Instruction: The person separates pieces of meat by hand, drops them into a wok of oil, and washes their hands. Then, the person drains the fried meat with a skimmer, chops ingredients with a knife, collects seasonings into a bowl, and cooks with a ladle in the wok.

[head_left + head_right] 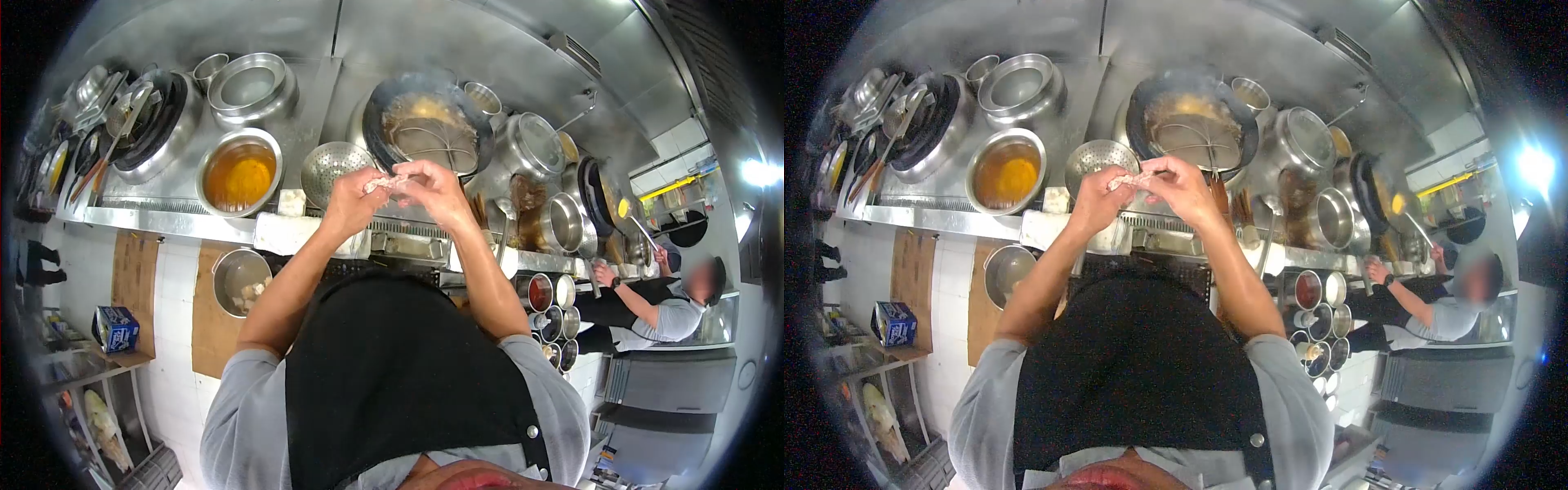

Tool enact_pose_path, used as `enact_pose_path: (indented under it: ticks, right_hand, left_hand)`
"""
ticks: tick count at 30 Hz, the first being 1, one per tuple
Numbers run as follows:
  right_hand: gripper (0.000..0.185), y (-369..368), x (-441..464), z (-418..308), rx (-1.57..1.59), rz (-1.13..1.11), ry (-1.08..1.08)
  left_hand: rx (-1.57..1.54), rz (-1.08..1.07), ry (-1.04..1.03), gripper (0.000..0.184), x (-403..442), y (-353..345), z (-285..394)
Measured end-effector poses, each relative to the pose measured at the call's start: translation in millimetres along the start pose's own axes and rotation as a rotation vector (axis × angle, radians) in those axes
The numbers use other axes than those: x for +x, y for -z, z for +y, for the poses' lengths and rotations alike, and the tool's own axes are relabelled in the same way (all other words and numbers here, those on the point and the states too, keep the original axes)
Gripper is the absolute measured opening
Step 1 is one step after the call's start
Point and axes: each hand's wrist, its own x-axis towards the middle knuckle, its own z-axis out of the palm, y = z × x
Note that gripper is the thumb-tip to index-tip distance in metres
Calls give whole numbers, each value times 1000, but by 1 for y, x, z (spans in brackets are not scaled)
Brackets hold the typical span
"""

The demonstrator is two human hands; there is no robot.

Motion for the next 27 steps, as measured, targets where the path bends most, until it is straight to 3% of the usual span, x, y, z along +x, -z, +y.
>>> enact_pose_path:
  ticks: [4,6,10,12,14,16,17,19,20,22,23,24,26,27]
  right_hand:
    - [16,6,12,18,-5,-129,-23]
    - [13,12,21,24,-71,-129,-23]
    - [10,17,33,28,12,-82,-38]
    - [10,29,42,28,46,-81,-52]
    - [10,51,56,18,167,-20,-34]
    - [12,78,87,10,134,62,-168]
    - [23,107,111,24,225,-39,-142]
    - [19,143,157,32,280,76,-158]
    - [15,162,181,46,165,176,-85]
    - [18,213,234,88,3,287,-20]
    - [18,229,251,94,-364,366,-26]
    - [18,252,273,116,-361,350,-31]
    - [23,308,325,186,-1142,170,167]
    - [23,334,352,213,-1138,161,168]
  left_hand:
    - [111,-31,-111,8,11,4,7]
    - [46,-61,51,7,19,5,13]
    - [2,-26,84,7,34,4,-37]
    - [-128,213,252,5,39,13,-74]
    - [238,325,-75,3,34,41,-163]
    - [-382,496,524,4,21,56,-126]
    - [-382,505,527,4,12,61,-133]
    - [-731,562,571,8,-5,72,-147]
    - [-728,579,573,8,-12,67,-149]
    - [-1056,572,466,11,-27,56,-153]
    - [-1113,580,470,7,-35,52,-163]
    - [-1109,597,470,7,-38,46,-158]
    - [-1006,707,605,4,-33,30,-137]
    - [-1026,703,628,4,-31,27,-132]
